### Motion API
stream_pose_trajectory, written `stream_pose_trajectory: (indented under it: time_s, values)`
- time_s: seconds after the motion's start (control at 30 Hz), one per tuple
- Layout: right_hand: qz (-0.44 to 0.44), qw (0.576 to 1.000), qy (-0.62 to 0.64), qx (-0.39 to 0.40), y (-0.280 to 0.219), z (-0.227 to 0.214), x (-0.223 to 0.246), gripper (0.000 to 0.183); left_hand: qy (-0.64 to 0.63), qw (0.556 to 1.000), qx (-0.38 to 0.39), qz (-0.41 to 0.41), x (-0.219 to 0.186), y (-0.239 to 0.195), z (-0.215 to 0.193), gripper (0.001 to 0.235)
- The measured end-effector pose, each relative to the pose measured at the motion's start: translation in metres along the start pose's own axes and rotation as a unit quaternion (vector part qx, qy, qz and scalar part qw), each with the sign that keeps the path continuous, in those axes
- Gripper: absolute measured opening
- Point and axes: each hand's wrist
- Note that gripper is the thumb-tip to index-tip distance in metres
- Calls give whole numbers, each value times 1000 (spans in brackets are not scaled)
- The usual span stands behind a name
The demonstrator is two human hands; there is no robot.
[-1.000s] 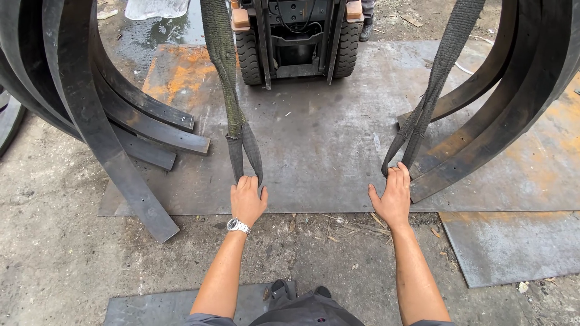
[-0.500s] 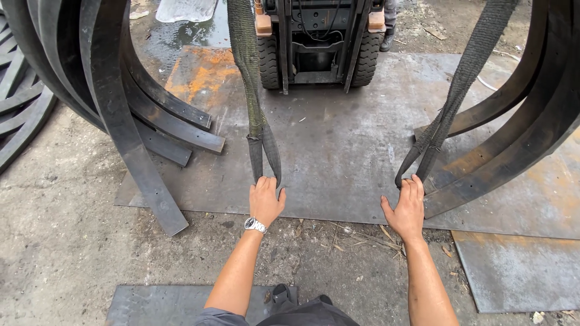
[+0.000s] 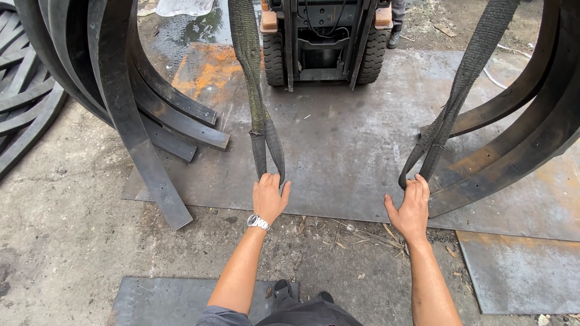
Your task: Rigging curved metal plates using industrial straps to be lifted by a crane hook.
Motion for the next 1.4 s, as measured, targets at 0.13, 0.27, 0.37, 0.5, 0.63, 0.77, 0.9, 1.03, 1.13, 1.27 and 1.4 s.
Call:
stream_pose_trajectory:
  time_s: [0.13,0.27,0.37,0.5,0.63,0.77,0.9,1.03,1.13,1.27,1.4]
  values:
    - [-10,1000,-15,3,1,2,-4,62,-10,1000,-3,-8,-8,1,-5,29]
    - [-11,1000,-15,7,0,2,-4,64,-16,1000,7,-17,-12,-2,-9,28]
    - [3,1000,-17,20,1,6,-6,64,-18,1000,-19,-6,-10,-3,-5,27]
    - [-6,1000,-12,17,2,8,-9,65,-13,1000,-18,-11,-7,-3,-4,27]
    - [-8,1000,-21,17,4,11,-13,66,6,1000,-15,-18,0,-3,-2,26]
    - [-6,1000,-16,16,4,13,-14,67,18,1000,-14,-19,6,-4,-2,25]
    - [3,1000,-14,23,5,12,-12,67,21,1000,-11,-21,6,-4,-1,27]
    - [-9,999,-24,21,5,15,-14,69,10,1000,-5,-16,-2,-4,-2,28]
    - [-14,999,-7,30,6,13,-5,71,-26,999,9,-20,-17,-1,-5,28]
    - [-50,997,36,47,7,8,13,74,-130,990,50,-17,-45,1,1,31]
    - [-32,973,221,59,17,-11,61,78,-220,973,63,16,-79,15,-4,38]
Point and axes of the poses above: each hand's wrist, its own y-axis towards the middle knuckle, its own z-axis out of the palm, x = y × z, and after that the axes turned 6 degrees about x, right-handed
